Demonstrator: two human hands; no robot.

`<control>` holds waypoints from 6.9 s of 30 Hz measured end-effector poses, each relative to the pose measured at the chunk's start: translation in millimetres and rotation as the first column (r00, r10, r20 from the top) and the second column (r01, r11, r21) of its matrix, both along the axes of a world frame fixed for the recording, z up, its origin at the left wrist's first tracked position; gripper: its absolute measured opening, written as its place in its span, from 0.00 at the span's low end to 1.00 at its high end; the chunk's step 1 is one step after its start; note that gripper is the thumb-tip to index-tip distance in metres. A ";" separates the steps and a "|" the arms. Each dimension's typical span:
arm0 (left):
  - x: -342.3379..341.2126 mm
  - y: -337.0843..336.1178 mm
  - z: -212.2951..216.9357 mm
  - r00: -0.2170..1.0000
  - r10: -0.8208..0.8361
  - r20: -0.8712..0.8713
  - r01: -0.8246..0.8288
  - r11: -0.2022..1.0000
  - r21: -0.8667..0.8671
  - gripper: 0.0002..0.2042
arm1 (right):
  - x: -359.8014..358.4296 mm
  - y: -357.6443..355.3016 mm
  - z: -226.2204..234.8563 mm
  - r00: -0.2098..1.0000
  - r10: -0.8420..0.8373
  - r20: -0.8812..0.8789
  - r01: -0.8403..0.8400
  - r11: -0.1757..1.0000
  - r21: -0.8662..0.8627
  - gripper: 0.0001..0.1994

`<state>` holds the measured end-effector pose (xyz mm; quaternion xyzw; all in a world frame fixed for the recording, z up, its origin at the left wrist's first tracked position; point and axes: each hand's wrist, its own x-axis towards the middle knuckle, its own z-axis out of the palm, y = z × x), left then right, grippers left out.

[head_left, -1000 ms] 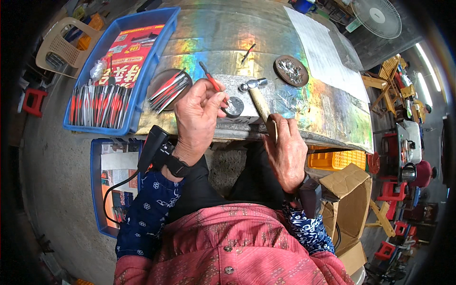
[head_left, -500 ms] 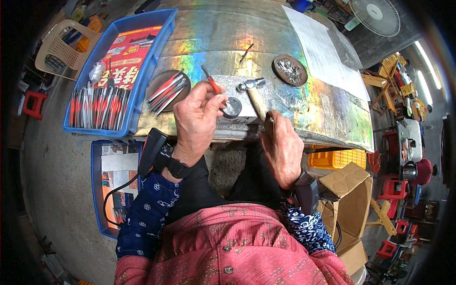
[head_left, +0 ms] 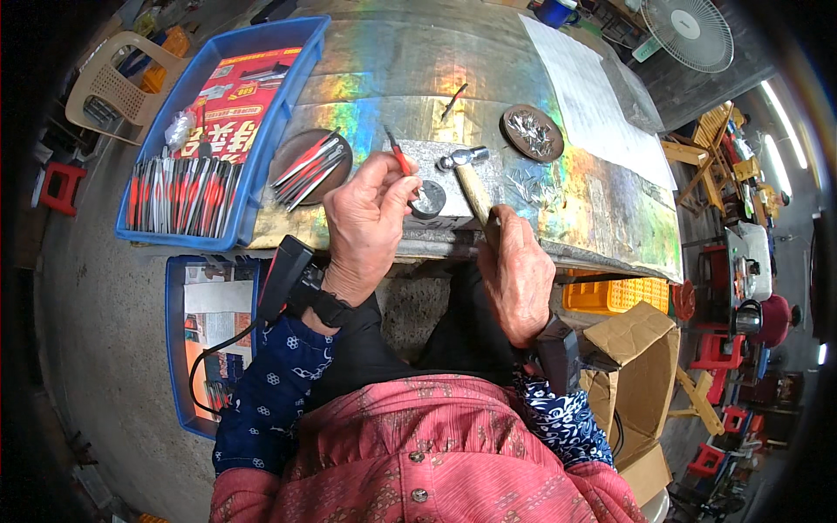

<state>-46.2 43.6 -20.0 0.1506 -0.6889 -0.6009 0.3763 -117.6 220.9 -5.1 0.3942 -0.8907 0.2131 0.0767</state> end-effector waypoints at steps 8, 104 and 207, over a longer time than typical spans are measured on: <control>3.1 5.9 3.7 0.993 0.114 0.008 -0.099 0.892 -0.441 0.06 | -1.6 5.4 31.1 0.999 -0.034 -0.022 0.029 0.975 -0.218 0.18; 54.0 -75.7 -6.7 0.967 0.082 0.240 -0.089 0.996 0.017 0.08 | -178.9 -104.2 1.9 0.984 0.172 0.047 -0.178 0.972 0.151 0.13; 56.4 22.1 37.6 0.878 -0.473 -0.071 0.435 0.727 0.531 0.07 | 29.7 -9.2 41.8 0.372 0.540 0.755 0.027 0.807 -0.591 0.25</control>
